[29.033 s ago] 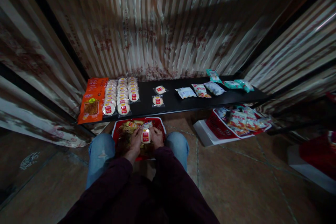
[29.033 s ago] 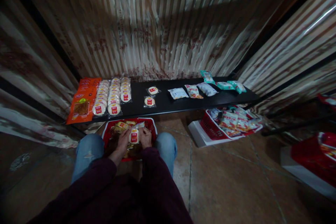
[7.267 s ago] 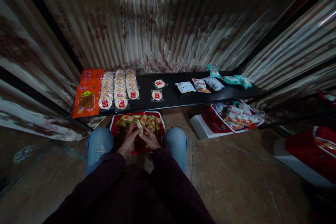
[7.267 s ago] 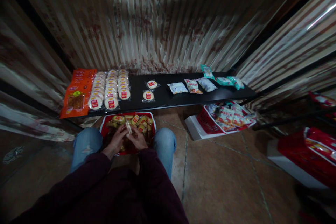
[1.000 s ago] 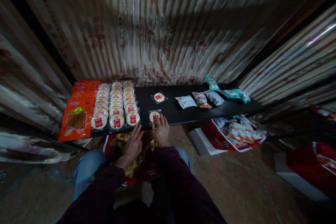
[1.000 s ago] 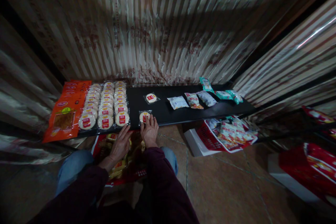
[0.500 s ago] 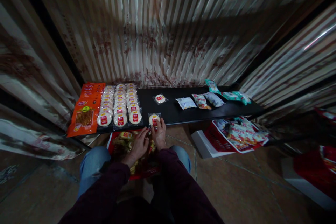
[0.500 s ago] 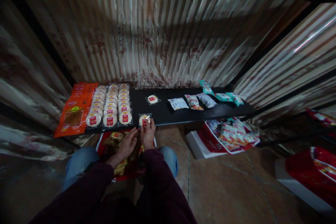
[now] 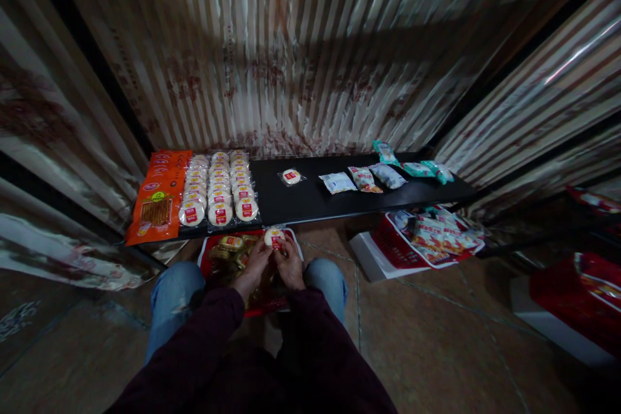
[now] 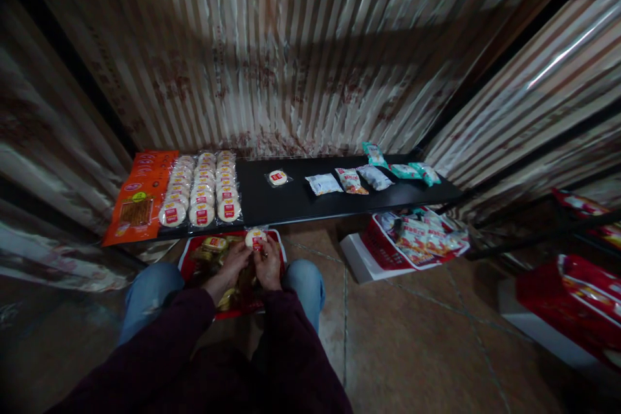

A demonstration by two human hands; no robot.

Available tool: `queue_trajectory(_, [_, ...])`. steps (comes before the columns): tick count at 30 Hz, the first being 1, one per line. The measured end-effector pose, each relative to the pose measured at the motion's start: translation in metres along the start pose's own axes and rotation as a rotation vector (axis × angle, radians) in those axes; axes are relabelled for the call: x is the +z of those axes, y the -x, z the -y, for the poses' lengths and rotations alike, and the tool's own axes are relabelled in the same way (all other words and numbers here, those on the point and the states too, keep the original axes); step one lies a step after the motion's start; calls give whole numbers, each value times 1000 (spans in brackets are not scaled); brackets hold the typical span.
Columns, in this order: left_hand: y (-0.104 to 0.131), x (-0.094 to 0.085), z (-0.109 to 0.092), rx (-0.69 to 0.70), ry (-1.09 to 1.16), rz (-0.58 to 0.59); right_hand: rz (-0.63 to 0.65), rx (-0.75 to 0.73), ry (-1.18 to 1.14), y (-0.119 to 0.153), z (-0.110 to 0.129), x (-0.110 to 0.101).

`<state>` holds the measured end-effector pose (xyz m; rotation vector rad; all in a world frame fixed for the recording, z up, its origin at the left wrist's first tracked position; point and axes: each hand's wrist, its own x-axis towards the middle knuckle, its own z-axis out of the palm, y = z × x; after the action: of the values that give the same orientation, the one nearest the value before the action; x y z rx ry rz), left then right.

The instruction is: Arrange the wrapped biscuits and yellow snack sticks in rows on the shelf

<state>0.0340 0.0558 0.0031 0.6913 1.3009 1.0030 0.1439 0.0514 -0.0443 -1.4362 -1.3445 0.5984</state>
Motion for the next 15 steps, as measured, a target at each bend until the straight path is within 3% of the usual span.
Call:
queue_trajectory(7, [14, -10, 8, 5, 28, -12, 26, 180, -237, 20, 10, -3])
queue_trajectory(15, [29, -16, 15, 47, 0, -5, 16, 240, -261, 40, 20, -6])
